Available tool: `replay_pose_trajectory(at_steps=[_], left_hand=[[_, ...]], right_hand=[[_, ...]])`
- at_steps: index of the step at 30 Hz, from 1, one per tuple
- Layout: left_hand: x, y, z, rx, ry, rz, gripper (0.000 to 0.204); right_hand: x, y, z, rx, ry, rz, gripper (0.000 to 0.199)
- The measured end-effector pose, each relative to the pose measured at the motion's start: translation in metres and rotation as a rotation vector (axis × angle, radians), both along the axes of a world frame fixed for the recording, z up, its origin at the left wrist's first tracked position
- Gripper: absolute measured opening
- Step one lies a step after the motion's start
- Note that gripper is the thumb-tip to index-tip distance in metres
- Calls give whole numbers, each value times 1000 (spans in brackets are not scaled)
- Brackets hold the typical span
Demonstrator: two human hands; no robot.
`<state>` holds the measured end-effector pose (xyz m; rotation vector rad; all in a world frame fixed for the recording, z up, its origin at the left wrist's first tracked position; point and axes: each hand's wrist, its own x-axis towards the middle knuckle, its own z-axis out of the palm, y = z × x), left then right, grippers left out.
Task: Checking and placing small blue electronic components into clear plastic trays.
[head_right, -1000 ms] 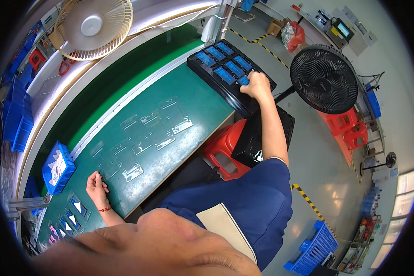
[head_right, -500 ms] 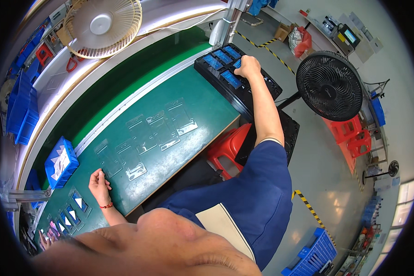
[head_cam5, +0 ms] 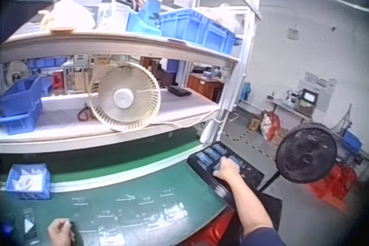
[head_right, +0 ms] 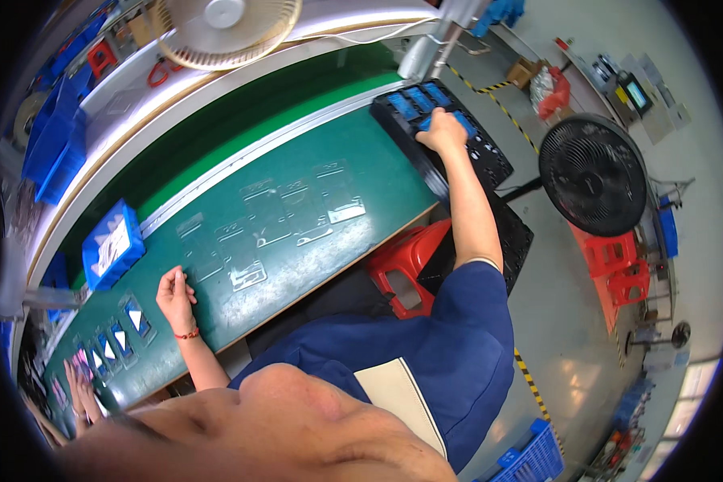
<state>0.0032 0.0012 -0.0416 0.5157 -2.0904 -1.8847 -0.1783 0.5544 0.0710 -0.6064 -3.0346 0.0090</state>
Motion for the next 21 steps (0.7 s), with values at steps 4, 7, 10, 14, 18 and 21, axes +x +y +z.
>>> replay_pose_trajectory(at_steps=[4, 7, 10, 14, 18, 21], left_hand=[[15, 37, 21, 67, 104, -36, 15], [20, 94, 35, 303, 104, -413, 33], [12, 143, 32, 742, 156, -582, 68], [11, 128, 19, 1089, 53, -628, 58], [26, 86, 29, 954, 18, -512, 48], [34, 72, 28, 909, 26, -406, 42]], right_hand=[[19, -38, 13, -47, 357, 158, 50], [48, -129, 9, -927, 282, 396, 34], [88, -227, -11, -1098, 61, 734, 35], [112, -304, -50, -1378, -125, 857, 33], [98, -315, -45, -1327, -358, 1009, 38], [97, -333, -42, -1447, -508, 956, 38]])
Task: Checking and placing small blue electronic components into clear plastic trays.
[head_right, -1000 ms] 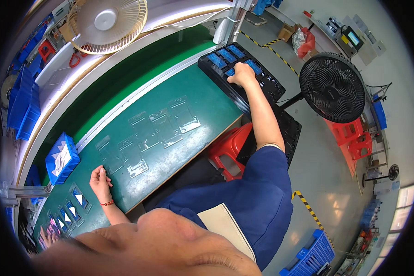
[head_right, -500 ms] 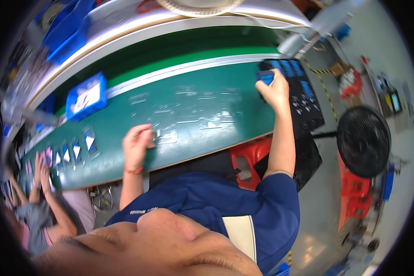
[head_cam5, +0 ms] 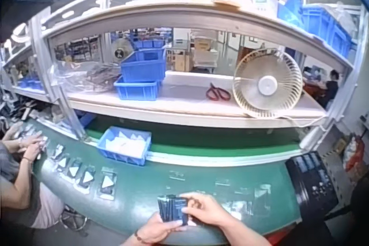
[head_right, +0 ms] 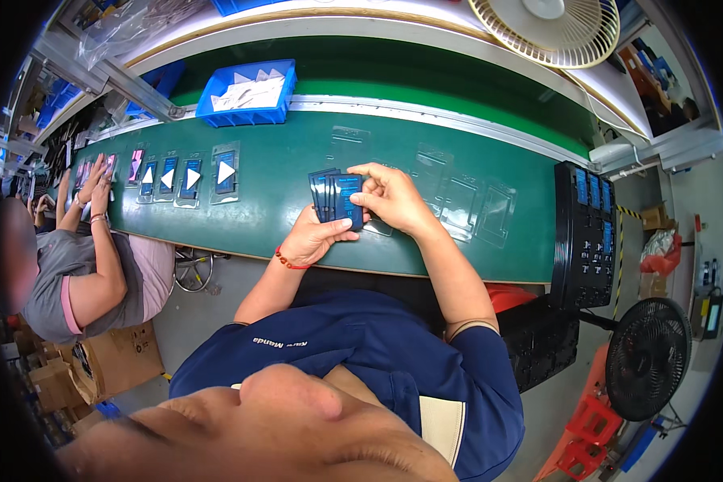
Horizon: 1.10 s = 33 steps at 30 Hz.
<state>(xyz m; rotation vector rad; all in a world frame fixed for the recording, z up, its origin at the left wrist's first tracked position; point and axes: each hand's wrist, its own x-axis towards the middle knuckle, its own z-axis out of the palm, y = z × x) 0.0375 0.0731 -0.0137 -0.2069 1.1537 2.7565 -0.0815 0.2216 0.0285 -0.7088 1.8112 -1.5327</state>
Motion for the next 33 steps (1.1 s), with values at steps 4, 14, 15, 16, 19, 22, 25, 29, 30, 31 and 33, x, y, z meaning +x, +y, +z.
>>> replay_pose_trajectory(at_steps=[4, 14, 15, 16, 19, 22, 25, 29, 30, 31, 33], left_hand=[[8, -15, -8, -29, -25, 137, 36], [11, -36, -18, 228, -34, 338, 36], [11, -36, -18, 225, -32, 333, 37], [11, -35, -18, 223, -31, 327, 37], [12, -35, -18, 197, -27, 332, 37], [11, -33, -15, 184, -30, 328, 38], [11, -31, -13, 160, -31, 326, 37], [9, -24, -10, 43, -37, 351, 36], [11, -22, -10, -26, -69, 378, 36], [10, -20, -10, -94, -102, 403, 36], [11, -13, -11, -137, -96, 403, 37]], right_hand=[[-13, -18, -9, -30, 28, 64, 35], [-51, -51, -19, 362, 533, -144, 29], [-47, -53, -18, 364, 533, -143, 29], [-44, -55, -17, 448, 693, -134, 30], [-34, -54, -16, 566, 882, -102, 34], [-29, -54, -17, 630, 1112, -136, 34], [-25, -54, -14, 699, 1169, -120, 34], [-18, -45, -17, 541, 1188, -199, 37], [-14, -41, -18, 420, 1171, -273, 39], [-11, -34, -17, 278, 1150, -264, 45], [5, -23, 3, 169, 390, -43, 53]])
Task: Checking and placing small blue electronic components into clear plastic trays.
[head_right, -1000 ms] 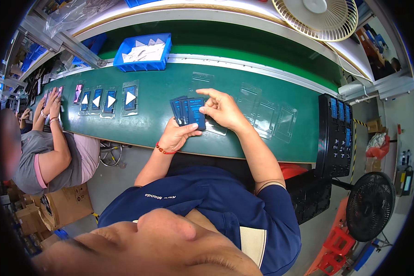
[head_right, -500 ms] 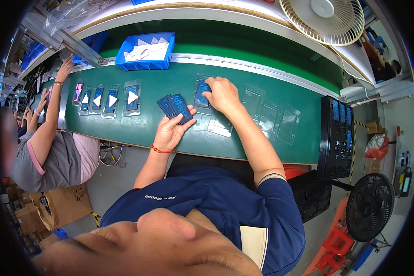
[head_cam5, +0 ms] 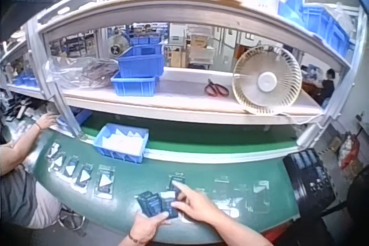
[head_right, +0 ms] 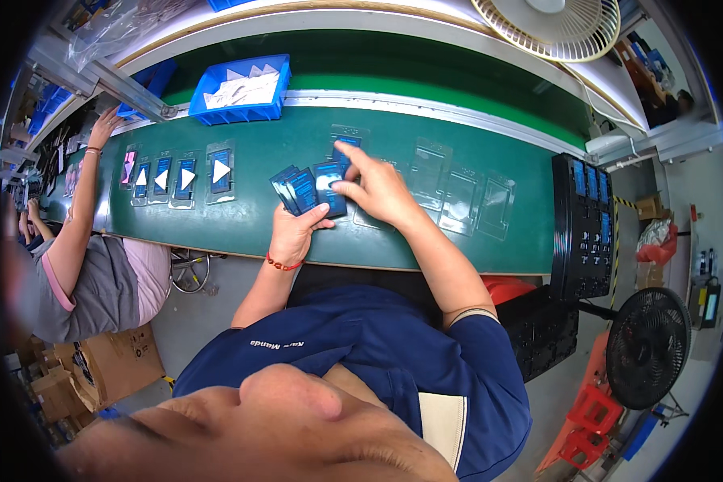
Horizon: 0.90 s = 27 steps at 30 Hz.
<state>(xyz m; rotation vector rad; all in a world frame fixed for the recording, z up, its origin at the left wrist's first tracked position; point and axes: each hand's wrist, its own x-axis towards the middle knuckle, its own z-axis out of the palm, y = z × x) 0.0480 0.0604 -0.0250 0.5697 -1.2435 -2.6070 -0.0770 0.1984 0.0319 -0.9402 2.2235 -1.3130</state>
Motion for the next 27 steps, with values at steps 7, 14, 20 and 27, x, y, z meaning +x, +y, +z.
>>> replay_pose_trajectory(at_steps=[7, 14, 20, 27], left_hand=[[14, 23, 0, 75, -9, -233, 38], [14, 41, -1, 250, 34, -313, 43], [10, 44, 3, 212, -1, -310, 43], [-9, 54, 1, -126, -17, -283, 49]], right_hand=[[-7, 56, -23, -50, -63, -269, 44], [2, 58, -26, 284, 583, -132, 41], [0, 60, -19, 400, 715, -62, 34], [20, 68, -3, -13, -110, -134, 54]])
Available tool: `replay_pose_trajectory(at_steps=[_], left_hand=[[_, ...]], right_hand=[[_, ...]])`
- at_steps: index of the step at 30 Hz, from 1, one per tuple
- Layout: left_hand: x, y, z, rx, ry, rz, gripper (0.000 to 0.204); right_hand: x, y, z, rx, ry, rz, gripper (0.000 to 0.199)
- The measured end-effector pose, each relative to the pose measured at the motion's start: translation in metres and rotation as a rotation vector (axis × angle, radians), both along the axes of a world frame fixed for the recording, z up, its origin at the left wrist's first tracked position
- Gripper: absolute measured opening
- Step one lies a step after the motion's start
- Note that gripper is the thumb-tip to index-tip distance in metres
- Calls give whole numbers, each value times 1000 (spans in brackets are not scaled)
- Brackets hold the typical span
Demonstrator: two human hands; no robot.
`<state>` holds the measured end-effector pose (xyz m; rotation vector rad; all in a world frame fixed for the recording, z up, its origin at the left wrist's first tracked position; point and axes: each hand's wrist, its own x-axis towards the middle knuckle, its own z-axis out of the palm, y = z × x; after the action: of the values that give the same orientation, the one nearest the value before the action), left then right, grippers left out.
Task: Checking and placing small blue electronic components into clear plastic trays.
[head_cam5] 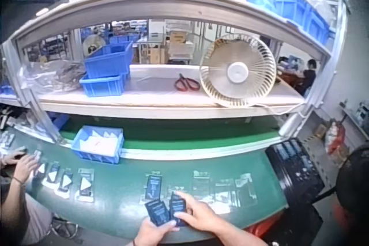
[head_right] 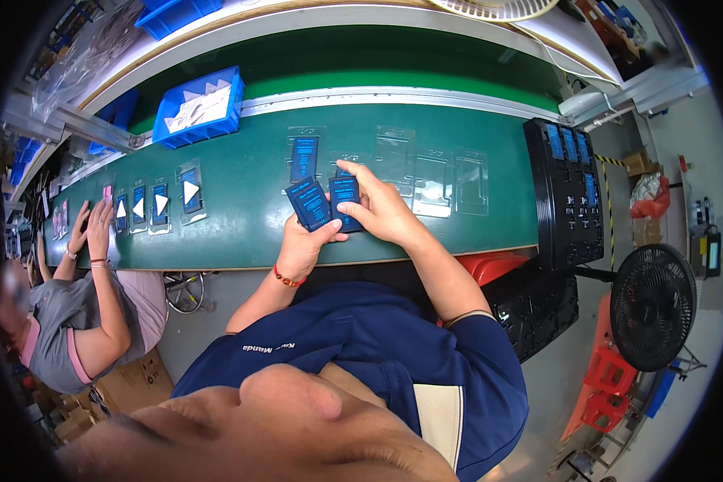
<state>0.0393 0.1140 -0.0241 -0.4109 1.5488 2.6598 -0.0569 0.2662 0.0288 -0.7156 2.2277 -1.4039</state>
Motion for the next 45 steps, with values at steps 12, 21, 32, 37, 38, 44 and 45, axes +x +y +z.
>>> replay_pose_trajectory(at_steps=[12, 21, 32, 37, 38, 44, 45], left_hand=[[-33, 33, 7, 394, -133, -150, 57], [-36, 35, 0, 339, -95, -137, 53], [-40, 54, 10, 35, -91, -306, 37], [-47, 81, -14, 287, -129, -418, 45], [-47, 82, -11, 299, -165, -434, 44], [-45, 84, -6, 283, -154, -437, 43], [-45, 84, -7, 282, -155, -439, 43]], right_hand=[[-65, 40, -32, 358, 557, -238, 47], [-45, 32, -30, 659, 938, -197, 45], [-21, 76, -17, -187, 101, -438, 50], [-45, 108, -31, 196, 321, -494, 48], [-42, 107, -35, 255, 449, -481, 46], [-28, 101, -41, 581, 756, -449, 37], [-27, 100, -39, 581, 756, -451, 37]])
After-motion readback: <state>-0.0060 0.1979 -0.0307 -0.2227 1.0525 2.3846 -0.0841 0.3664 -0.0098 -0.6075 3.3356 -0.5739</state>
